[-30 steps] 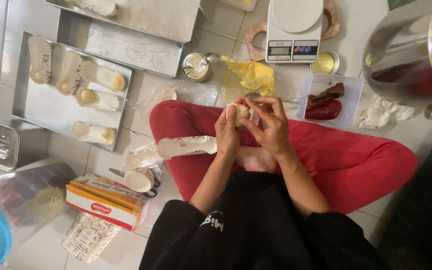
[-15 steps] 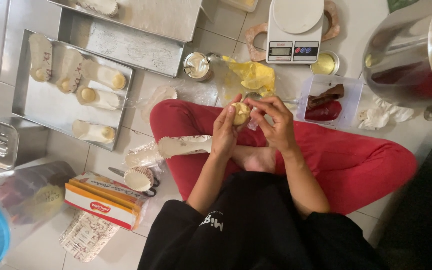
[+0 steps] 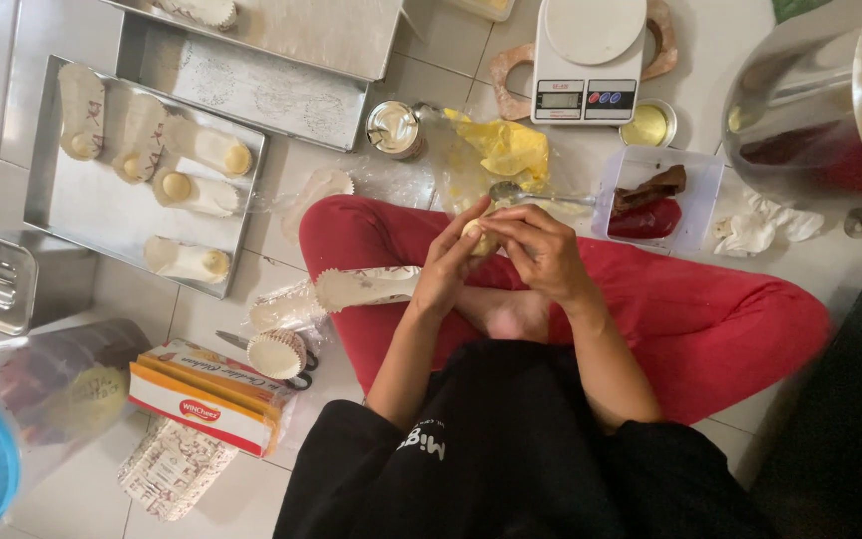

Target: The person is preparing stuffed pastries by taking dough from a large bowl, flattening it, adding a dark filling, and shaping it into balls before placing them in paper liners on trays.

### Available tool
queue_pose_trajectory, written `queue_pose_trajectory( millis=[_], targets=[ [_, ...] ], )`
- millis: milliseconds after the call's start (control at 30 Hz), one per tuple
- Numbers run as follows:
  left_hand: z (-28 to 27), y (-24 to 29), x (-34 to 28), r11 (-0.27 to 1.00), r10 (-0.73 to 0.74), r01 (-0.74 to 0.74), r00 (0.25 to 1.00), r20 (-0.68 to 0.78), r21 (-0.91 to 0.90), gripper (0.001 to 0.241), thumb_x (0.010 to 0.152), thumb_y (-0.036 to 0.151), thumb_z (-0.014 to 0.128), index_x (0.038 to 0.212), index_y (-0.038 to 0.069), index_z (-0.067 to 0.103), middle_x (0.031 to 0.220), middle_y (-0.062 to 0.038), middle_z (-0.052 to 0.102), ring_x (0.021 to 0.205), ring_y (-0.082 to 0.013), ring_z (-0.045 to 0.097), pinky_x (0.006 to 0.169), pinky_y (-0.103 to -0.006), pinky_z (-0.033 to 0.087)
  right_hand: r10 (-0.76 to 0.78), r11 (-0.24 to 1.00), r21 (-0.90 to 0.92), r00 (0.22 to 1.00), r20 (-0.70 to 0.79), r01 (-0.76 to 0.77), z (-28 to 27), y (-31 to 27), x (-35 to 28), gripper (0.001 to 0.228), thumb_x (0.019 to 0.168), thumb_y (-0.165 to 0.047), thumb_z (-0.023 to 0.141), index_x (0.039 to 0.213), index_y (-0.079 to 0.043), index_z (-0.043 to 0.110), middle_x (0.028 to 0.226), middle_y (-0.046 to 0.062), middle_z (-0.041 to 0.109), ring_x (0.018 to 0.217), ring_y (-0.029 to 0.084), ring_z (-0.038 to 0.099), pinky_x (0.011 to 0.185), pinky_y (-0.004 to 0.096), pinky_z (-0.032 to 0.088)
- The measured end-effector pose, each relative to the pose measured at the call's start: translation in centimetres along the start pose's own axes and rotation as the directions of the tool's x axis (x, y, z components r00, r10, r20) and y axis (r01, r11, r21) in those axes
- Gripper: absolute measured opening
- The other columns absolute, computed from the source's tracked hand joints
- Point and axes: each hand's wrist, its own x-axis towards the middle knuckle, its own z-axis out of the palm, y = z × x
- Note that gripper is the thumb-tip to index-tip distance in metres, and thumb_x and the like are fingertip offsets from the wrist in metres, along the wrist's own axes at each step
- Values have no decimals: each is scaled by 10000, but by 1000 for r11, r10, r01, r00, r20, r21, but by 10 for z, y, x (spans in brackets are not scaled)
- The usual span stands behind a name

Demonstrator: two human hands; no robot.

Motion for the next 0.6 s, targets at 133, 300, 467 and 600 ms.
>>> queue_pose_trajectory(
  millis=[133,300,467,600],
  targets=[
    [4,0,0,997,62,-66,994,-85,-38,444,1052,130,571,1459,-37,512,1300,-253,639,1154,-311,676,973,-413,558,87,990,115,992,-90,-76,5,-20,-2,302,974,-27,682,1273,-9,711,1114,134,725,975,266,738,837,388,606],
    [-1,-16,-5,996,90,-90,985,-150,6,368,1070,174,553,1377,-21,606,1207,-228,706,1041,-221,706,905,-380,601,44,998,-25,977,-208,-50,28,-12,-24,338,879,-170,860,1182,-54,766,1000,68,663,784,196,708,689,317,617],
    [0,-16,-27,993,28,-33,998,-47,-111,536,1105,348,404,1538,31,420,1467,-239,524,1317,-336,552,1070,-470,488,-26,971,-237,977,-214,-26,41,-4,-49,222,925,-148,793,1146,-126,797,1038,63,659,943,263,716,817,375,602],
    [-6,-16,-47,987,-15,14,1000,-6,-161,596,1090,336,413,1582,10,335,1528,-242,444,1343,-349,517,1087,-486,465,104,989,-87,977,-186,-122,31,-33,-49,167,977,-154,734,1128,-131,801,1008,65,692,954,297,726,825,399,591]
  ],
)
